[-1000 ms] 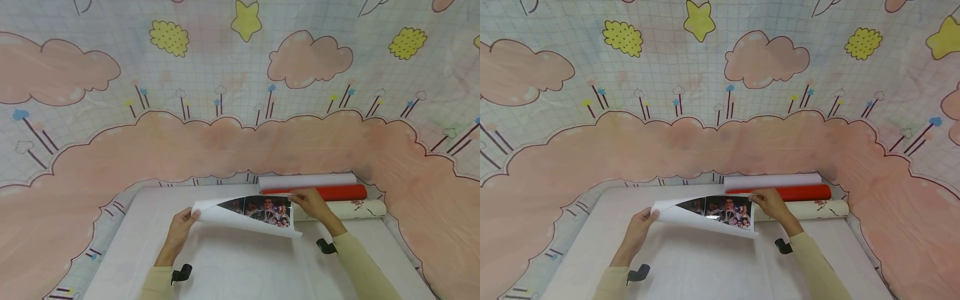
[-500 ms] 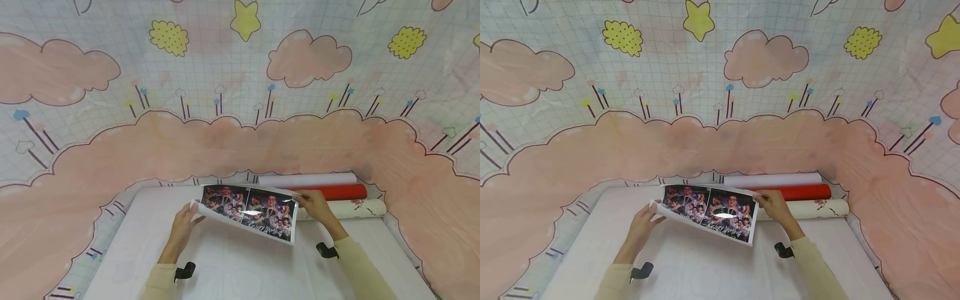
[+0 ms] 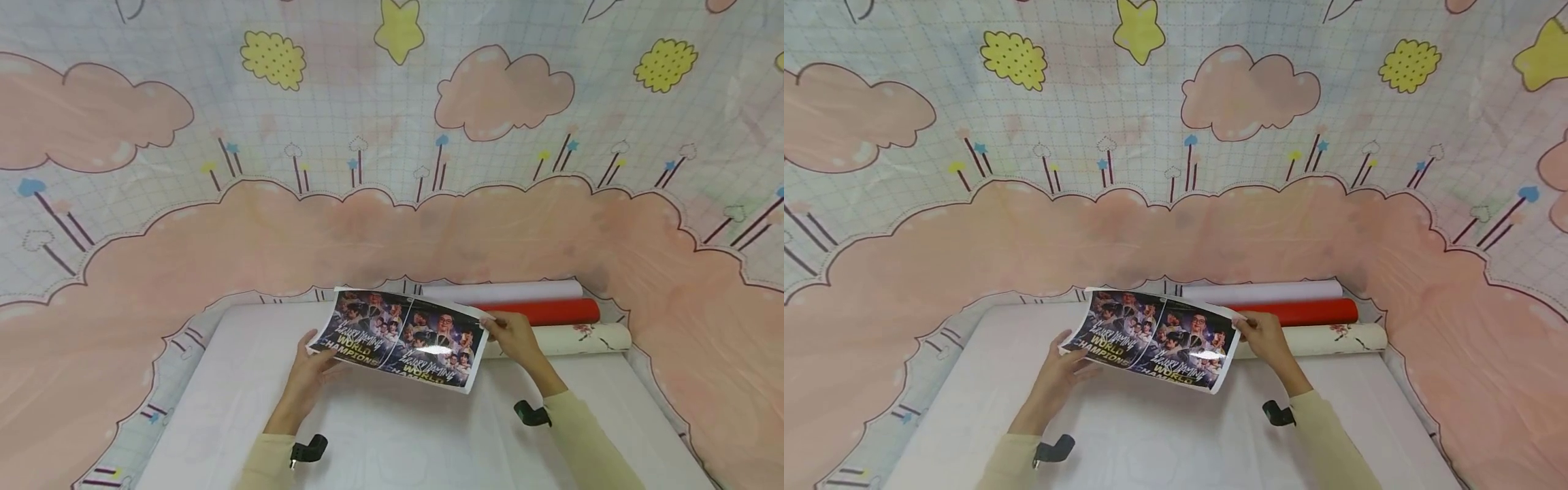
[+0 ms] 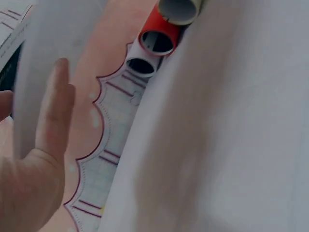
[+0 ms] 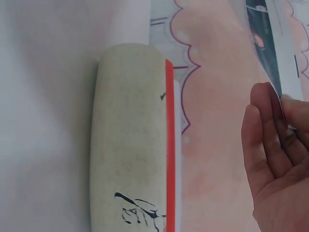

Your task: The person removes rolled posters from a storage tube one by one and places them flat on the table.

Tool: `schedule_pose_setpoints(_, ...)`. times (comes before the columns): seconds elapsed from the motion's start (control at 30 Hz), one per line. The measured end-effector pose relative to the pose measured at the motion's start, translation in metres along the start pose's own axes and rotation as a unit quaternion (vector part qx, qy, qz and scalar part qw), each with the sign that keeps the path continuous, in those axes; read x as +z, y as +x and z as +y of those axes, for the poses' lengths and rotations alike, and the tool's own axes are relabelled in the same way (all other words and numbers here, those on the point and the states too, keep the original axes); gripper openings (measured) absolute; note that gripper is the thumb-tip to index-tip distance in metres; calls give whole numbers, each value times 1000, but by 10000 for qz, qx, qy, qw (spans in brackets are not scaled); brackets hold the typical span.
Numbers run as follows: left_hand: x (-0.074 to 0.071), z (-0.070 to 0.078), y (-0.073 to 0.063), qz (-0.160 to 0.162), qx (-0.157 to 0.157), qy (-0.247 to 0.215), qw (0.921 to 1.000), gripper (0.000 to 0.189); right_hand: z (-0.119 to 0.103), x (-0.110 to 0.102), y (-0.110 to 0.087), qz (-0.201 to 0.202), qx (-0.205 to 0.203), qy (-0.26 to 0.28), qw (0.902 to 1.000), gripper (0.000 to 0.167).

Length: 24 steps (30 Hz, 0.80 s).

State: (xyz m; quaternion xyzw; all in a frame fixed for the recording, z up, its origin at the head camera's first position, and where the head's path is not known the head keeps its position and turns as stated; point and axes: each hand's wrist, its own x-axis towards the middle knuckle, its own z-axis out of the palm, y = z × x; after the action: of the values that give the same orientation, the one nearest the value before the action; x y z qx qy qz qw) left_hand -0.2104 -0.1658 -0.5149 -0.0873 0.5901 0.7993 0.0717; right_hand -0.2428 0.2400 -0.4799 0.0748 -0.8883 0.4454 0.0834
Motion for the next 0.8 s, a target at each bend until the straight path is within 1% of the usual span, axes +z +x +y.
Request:
schedule_pose_setpoints(0.1, 5, -9, -1, -71, -195, -445, 9988, 78, 3, 2, -2, 92, 92, 124, 9998, 25)
schedule_pose_setpoints(0.17, 9, -15, -2, -4, -161, -716, 9973, 70, 5, 4, -3, 87, 118, 170, 9997, 25)
schedule_pose_setpoints(0.23, 13, -22, -2, -3, -123, -848, 9963, 59, 6, 7, -4, 37, 98, 263, 9996, 25)
schedule_pose_setpoints(0.3, 17, -27, -4, -193, -132, -732, 9970, 54, 7, 10, -5, 13, 88, 290, 9995, 25)
schedule_pose_setpoints(0.37, 21, -32, -5, -514, -160, -370, 9979, 53, 7, 13, -5, 45, 50, 310, 9995, 23)
schedule_pose_setpoints(0.43, 24, -35, -6, -692, -174, -23, 9974, 52, 6, 16, -6, 82, 58, 371, 9993, 22)
schedule_pose_setpoints(0.47, 26, -36, -6, -732, -169, 77, 9971, 52, 6, 17, -6, 84, 56, 420, 9991, 22)
schedule_pose_setpoints(0.5, 27, -36, -6, -736, -159, 184, 9970, 52, 5, 18, -6, 82, 58, 422, 9991, 21)
schedule_pose_setpoints(0.57, 29, -36, -5, -629, -109, 349, 9974, 50, 5, 20, -6, 42, 70, 451, 9989, 21)
schedule_pose_setpoints(0.67, 29, -33, -4, -426, -74, 356, 9984, 46, 6, 23, -6, -59, 202, 462, 9987, 23)
schedule_pose_setpoints(0.8, 27, -28, -3, -358, 44, 438, 9984, 44, 8, 24, -6, -200, 333, 484, 9981, 25)
